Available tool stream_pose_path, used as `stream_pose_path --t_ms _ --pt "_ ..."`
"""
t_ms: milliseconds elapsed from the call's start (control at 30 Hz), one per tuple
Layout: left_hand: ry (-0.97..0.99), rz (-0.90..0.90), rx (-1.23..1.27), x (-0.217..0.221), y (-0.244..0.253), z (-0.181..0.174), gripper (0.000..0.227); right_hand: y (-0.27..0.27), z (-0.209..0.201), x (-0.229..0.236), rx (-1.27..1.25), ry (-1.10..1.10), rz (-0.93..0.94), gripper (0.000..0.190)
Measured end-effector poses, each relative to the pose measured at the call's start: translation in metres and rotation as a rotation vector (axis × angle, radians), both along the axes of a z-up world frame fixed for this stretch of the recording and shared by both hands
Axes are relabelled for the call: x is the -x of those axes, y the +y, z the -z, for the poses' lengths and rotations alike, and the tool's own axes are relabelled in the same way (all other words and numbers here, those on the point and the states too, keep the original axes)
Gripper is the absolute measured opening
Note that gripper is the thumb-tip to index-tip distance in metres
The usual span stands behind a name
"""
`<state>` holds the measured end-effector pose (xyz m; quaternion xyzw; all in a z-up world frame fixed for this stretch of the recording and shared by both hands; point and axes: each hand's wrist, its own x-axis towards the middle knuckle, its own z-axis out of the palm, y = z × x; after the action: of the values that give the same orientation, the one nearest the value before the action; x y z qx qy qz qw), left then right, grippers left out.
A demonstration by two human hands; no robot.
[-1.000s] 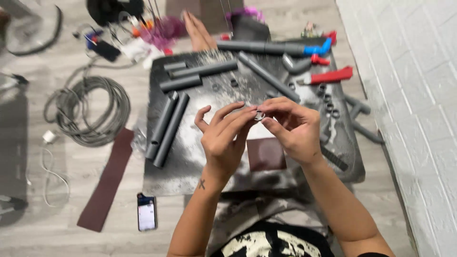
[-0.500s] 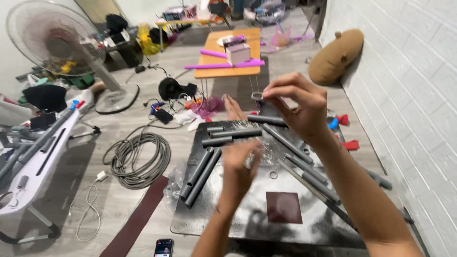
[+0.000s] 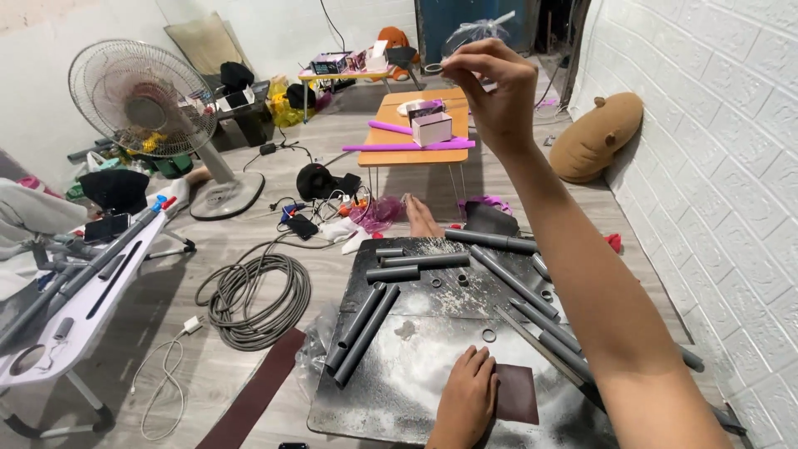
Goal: Sanding small PVC pipe fittings and assembling them into a larger structure on a workspace on the floor.
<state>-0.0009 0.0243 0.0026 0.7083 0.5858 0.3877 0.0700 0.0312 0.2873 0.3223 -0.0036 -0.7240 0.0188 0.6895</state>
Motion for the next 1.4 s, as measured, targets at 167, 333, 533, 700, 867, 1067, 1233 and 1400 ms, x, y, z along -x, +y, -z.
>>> stream_pose_path --t_ms 167,333,533,700,867,1067,1233,1400 --pt "-0.009 0.003 0.049 0.003 -0.001 -0.005 0.028 0.01 0.001 0.015 -0.015 0.012 0.002 0.013" --pt "-0.021 0.003 0.031 0.003 -0.003 -0.01 0.027 0.013 0.018 0.021 0.049 0.006 -0.01 0.013" --pt "-0.047 0.006 0.051 0.003 -0.003 -0.01 0.025 0.016 0.03 0.023 0.058 0.006 -0.009 0.015" --pt "-0.021 0.01 0.087 0.003 -0.003 -0.01 0.029 0.018 0.034 0.023 0.083 0.014 -0.027 0.013" --pt "-0.043 0.009 0.091 0.004 -0.003 -0.01 0.028 0.024 0.038 0.022 0.091 0.007 -0.031 0.014" --pt "-0.055 0.006 0.06 0.003 -0.004 -0.012 0.028 0.027 0.043 0.02 0.117 0.015 -0.03 0.015" --pt "-0.049 0.002 0.071 0.004 -0.004 -0.012 0.028 0.028 0.044 0.021 0.103 0.021 -0.015 0.013" --pt "-0.054 0.004 0.061 0.003 -0.003 -0.013 0.028 0.028 0.043 0.022 0.11 0.014 -0.014 0.014"
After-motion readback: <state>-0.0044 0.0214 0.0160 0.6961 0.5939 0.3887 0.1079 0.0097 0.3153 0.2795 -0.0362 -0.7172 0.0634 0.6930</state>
